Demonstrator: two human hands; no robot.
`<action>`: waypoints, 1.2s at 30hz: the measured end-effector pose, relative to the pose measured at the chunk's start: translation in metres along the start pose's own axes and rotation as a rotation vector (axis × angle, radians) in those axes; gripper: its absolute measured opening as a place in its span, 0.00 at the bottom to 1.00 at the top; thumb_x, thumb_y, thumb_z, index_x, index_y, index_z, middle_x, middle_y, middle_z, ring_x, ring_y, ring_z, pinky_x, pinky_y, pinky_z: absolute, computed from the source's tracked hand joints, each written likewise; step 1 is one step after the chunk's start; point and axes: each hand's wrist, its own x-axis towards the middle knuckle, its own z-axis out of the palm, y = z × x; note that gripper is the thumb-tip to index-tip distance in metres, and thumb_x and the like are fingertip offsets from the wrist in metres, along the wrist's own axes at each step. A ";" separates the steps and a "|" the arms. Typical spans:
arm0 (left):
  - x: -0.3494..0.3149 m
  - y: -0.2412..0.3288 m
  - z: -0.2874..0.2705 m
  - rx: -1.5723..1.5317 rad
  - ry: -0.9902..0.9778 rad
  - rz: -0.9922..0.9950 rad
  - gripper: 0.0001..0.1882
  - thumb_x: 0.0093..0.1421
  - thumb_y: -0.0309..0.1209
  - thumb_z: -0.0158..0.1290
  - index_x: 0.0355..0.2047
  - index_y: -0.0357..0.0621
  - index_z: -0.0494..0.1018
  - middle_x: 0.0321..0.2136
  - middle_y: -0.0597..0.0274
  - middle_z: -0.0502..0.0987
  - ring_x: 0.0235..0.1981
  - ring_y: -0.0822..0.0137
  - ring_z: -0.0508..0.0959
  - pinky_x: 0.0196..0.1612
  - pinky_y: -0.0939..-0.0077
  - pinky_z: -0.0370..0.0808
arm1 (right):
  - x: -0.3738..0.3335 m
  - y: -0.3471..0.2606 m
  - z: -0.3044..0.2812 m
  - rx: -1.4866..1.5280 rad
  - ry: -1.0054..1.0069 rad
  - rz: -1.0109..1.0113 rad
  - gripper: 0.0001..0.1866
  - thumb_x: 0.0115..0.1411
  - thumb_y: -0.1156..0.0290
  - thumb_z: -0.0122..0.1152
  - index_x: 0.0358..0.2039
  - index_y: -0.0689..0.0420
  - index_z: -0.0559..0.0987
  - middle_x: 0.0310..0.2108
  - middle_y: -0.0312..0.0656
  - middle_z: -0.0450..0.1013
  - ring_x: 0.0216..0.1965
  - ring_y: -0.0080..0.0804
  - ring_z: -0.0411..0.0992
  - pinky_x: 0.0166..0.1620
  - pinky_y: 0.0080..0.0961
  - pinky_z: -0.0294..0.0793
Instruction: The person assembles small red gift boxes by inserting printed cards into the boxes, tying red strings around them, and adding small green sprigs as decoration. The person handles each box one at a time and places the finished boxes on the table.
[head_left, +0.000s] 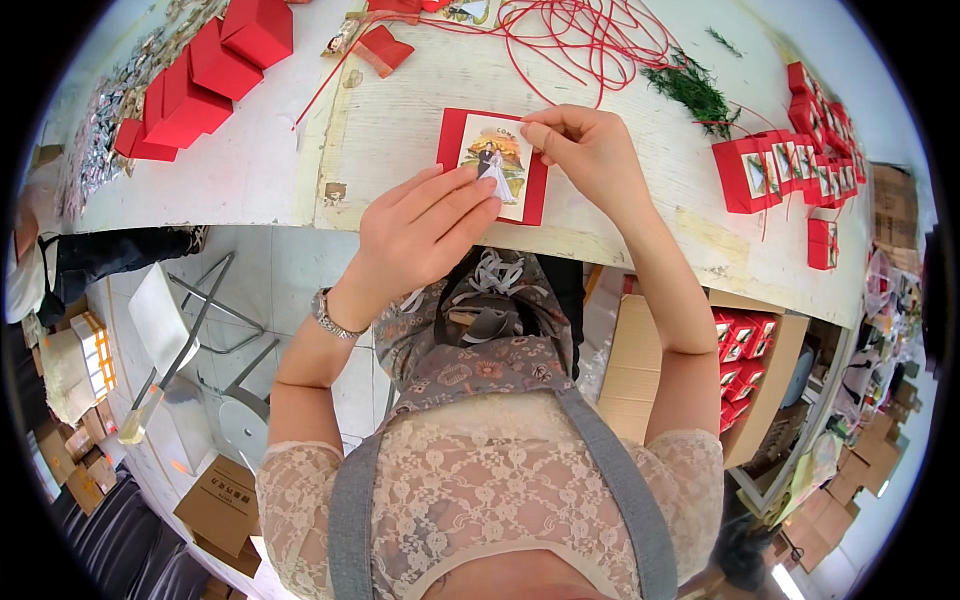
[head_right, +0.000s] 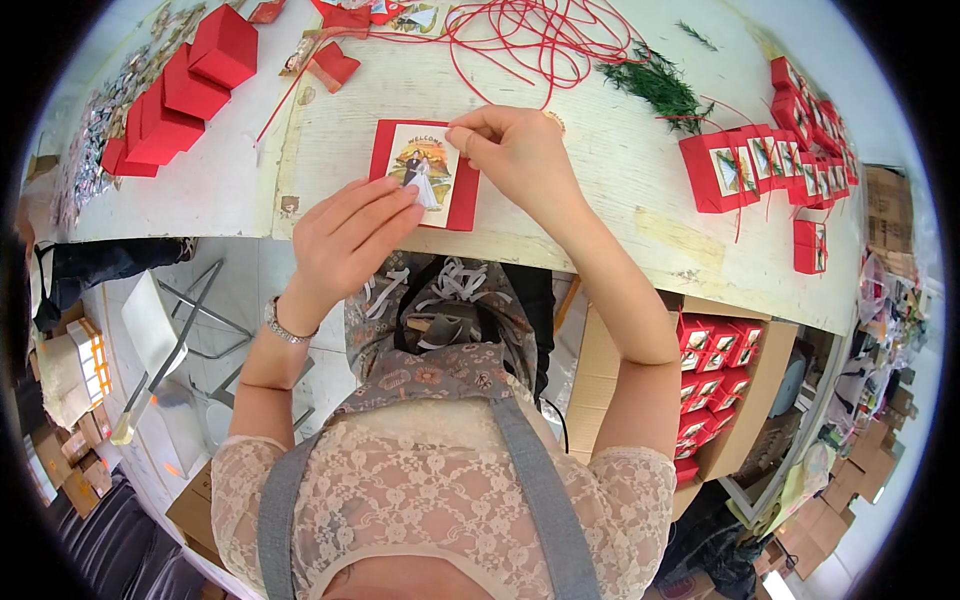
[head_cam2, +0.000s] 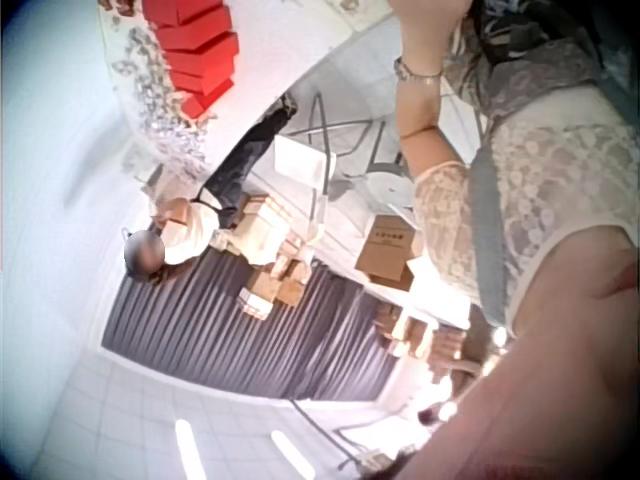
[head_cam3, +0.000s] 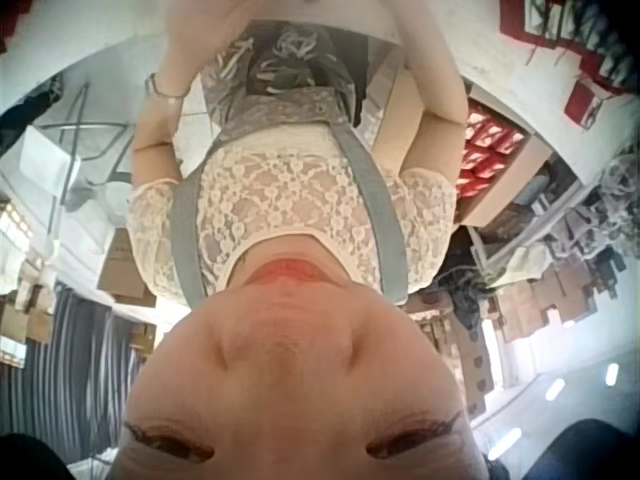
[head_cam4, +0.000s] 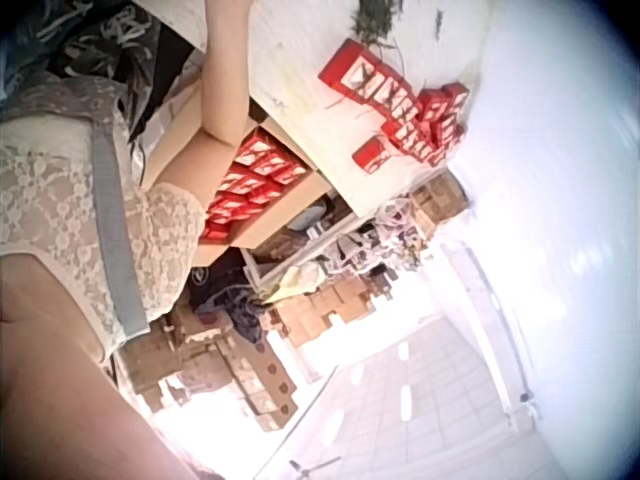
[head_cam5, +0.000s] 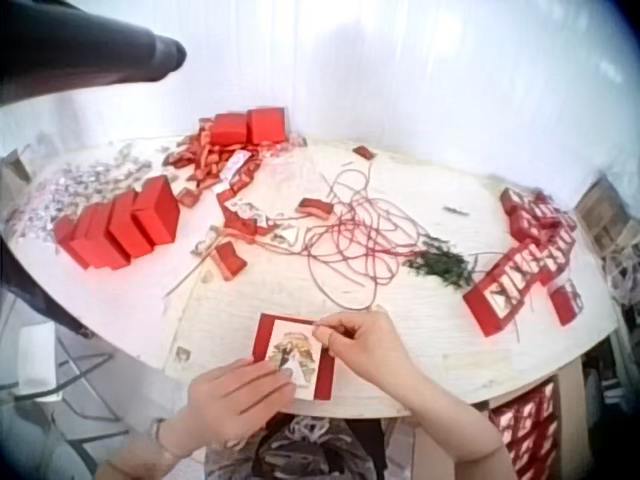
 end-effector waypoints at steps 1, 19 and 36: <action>-0.001 -0.002 0.002 0.006 -0.016 0.003 0.11 0.47 0.27 0.58 0.33 0.47 0.81 0.37 0.65 0.82 0.40 0.64 0.81 0.40 0.70 0.80 | 0.002 0.004 0.002 -0.015 0.005 -0.006 0.11 0.58 0.67 0.64 0.34 0.62 0.83 0.25 0.38 0.78 0.24 0.18 0.72 0.30 0.19 0.72; -0.010 -0.009 0.014 -0.136 -0.041 -0.118 0.09 0.46 0.28 0.58 0.31 0.49 0.80 0.35 0.67 0.81 0.38 0.66 0.81 0.42 0.67 0.80 | 0.002 -0.004 0.016 -0.273 0.069 -0.125 0.08 0.56 0.68 0.60 0.30 0.60 0.77 0.23 0.42 0.77 0.24 0.34 0.76 0.30 0.28 0.74; 0.026 -0.008 0.027 -0.050 -0.400 -0.145 0.35 0.52 0.52 0.58 0.56 0.48 0.67 0.61 0.54 0.64 0.62 0.50 0.62 0.63 0.46 0.56 | -0.055 0.051 -0.022 -0.800 0.485 -0.225 0.14 0.56 0.62 0.63 0.32 0.59 0.74 0.28 0.45 0.73 0.35 0.45 0.72 0.38 0.40 0.71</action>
